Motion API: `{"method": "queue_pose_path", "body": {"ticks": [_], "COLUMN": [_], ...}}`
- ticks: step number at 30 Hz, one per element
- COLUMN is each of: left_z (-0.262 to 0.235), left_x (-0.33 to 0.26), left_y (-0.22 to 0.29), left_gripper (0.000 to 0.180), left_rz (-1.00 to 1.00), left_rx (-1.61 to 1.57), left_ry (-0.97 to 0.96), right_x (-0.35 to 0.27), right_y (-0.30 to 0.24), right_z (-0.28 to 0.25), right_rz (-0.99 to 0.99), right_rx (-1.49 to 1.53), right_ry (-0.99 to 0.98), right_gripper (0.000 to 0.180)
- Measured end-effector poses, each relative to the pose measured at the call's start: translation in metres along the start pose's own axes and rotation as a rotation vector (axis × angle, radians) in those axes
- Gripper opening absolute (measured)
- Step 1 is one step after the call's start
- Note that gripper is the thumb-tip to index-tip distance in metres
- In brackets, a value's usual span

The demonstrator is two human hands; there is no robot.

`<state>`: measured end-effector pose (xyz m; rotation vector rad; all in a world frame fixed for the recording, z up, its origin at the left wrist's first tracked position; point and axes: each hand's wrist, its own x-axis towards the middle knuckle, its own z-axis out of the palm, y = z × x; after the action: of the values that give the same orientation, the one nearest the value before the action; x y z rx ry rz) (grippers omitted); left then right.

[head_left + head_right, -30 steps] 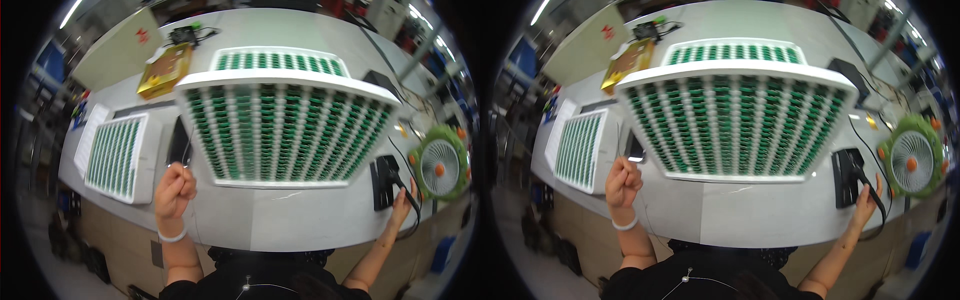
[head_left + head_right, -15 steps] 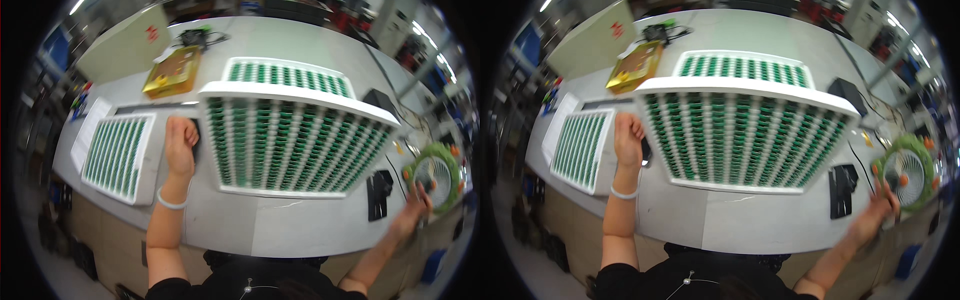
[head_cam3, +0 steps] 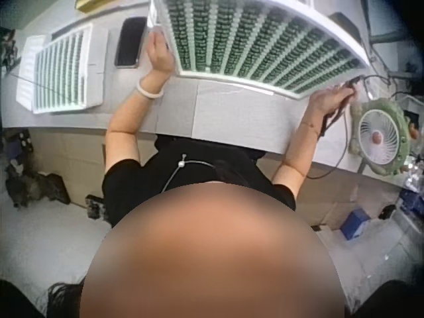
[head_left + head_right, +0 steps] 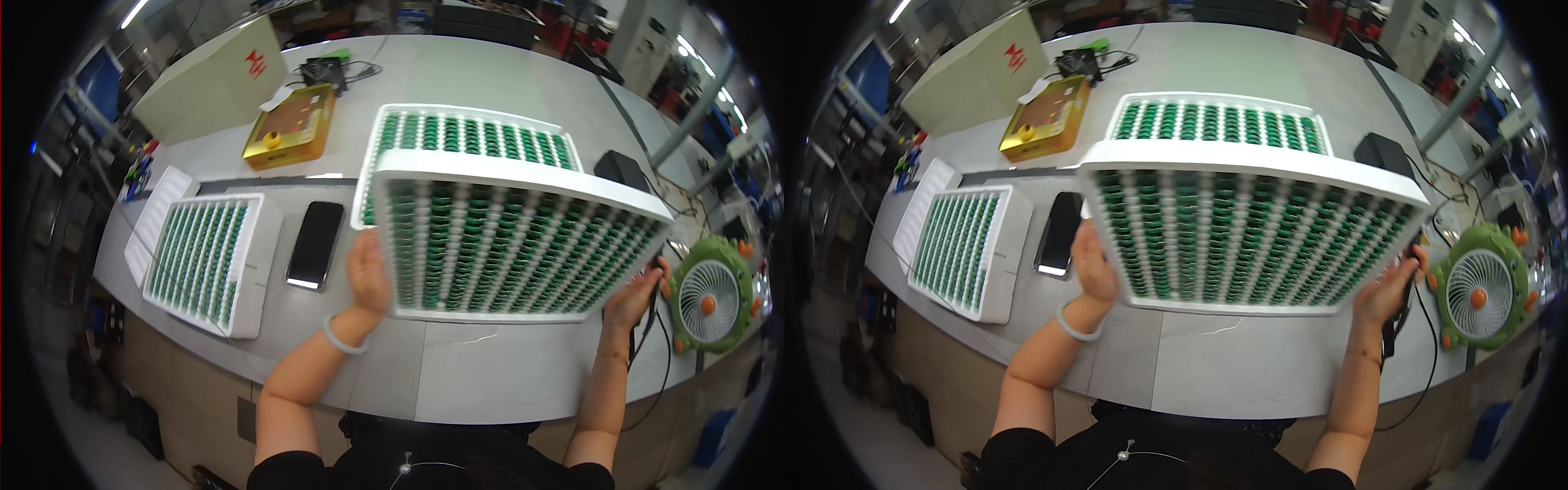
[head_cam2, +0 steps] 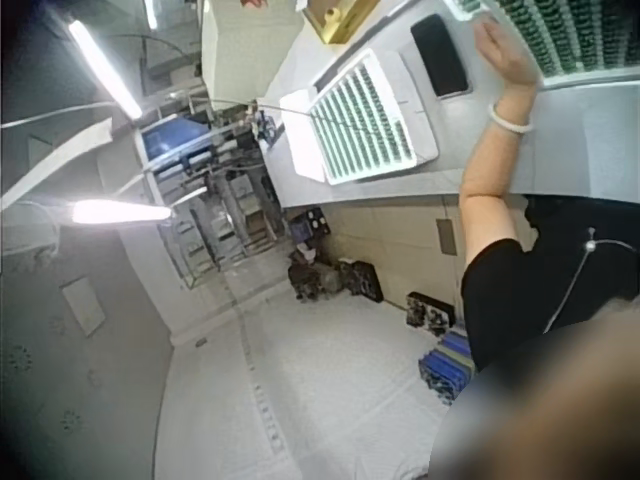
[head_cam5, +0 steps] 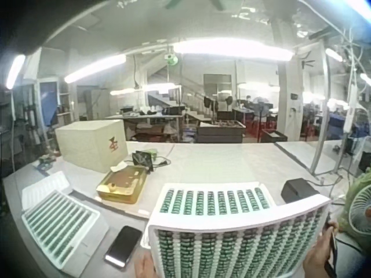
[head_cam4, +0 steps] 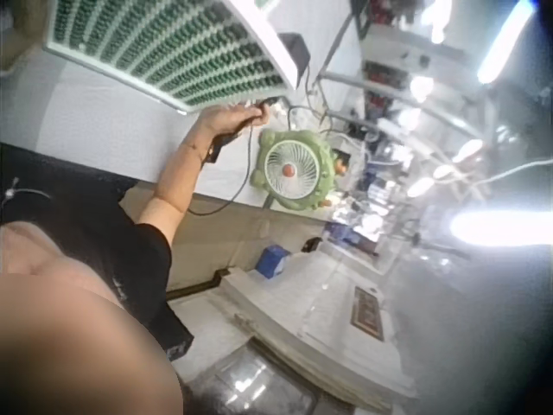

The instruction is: The person solders electronic components onto small green circuit boards using a soldering iron and solder wire.

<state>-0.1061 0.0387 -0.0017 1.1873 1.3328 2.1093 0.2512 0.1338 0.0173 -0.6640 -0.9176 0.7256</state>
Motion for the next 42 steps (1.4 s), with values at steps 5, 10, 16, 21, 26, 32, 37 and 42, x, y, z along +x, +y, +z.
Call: {"method": "queue_pose_path", "body": {"ticks": [5, 10, 16, 21, 26, 32, 37, 42], "left_z": [-0.001, -0.023, -0.033, -0.041, -0.043, -0.038, -0.027, -0.019], "left_x": [-0.003, 0.023, 0.072, 0.074, 0.073, 0.062, 0.054, 0.057], "left_y": [0.0, 0.034, 0.11, 0.147, 0.148, 0.157, 0.154, 0.15], "left_gripper": [0.025, 0.015, 0.008, 0.002, 0.012, 0.02, 0.023, 0.023], "left_rz": [0.022, 0.036, 0.134, 0.302, 0.384, 0.45, 0.572, 0.555], "left_rx": [-0.099, -0.07, -0.036, 0.218, 0.486, 0.776, 0.882, 0.955], "left_ry": [-0.104, -0.106, -0.163, -0.06, -0.196, -0.13, -0.177, -0.28], "right_x": [0.003, 0.014, 0.005, -0.021, -0.038, -0.051, -0.065, -0.066], "right_y": [0.0, -0.048, -0.13, -0.126, -0.102, -0.082, -0.077, -0.068], "right_z": [0.002, 0.01, 0.048, 0.12, 0.176, 0.2, 0.226, 0.229], "right_rz": [-0.021, -0.286, -0.378, -0.164, -0.273, -0.234, -0.42, -0.54], "right_rx": [-0.006, -0.075, 0.345, 0.464, 0.509, 0.414, 0.204, 0.155], "right_ry": [-0.042, 0.079, -0.193, -0.352, -0.437, -0.466, -0.252, -0.375], "right_gripper": [0.031, 0.038, 0.028, 0.051, 0.056, 0.055, 0.04, 0.036]}}
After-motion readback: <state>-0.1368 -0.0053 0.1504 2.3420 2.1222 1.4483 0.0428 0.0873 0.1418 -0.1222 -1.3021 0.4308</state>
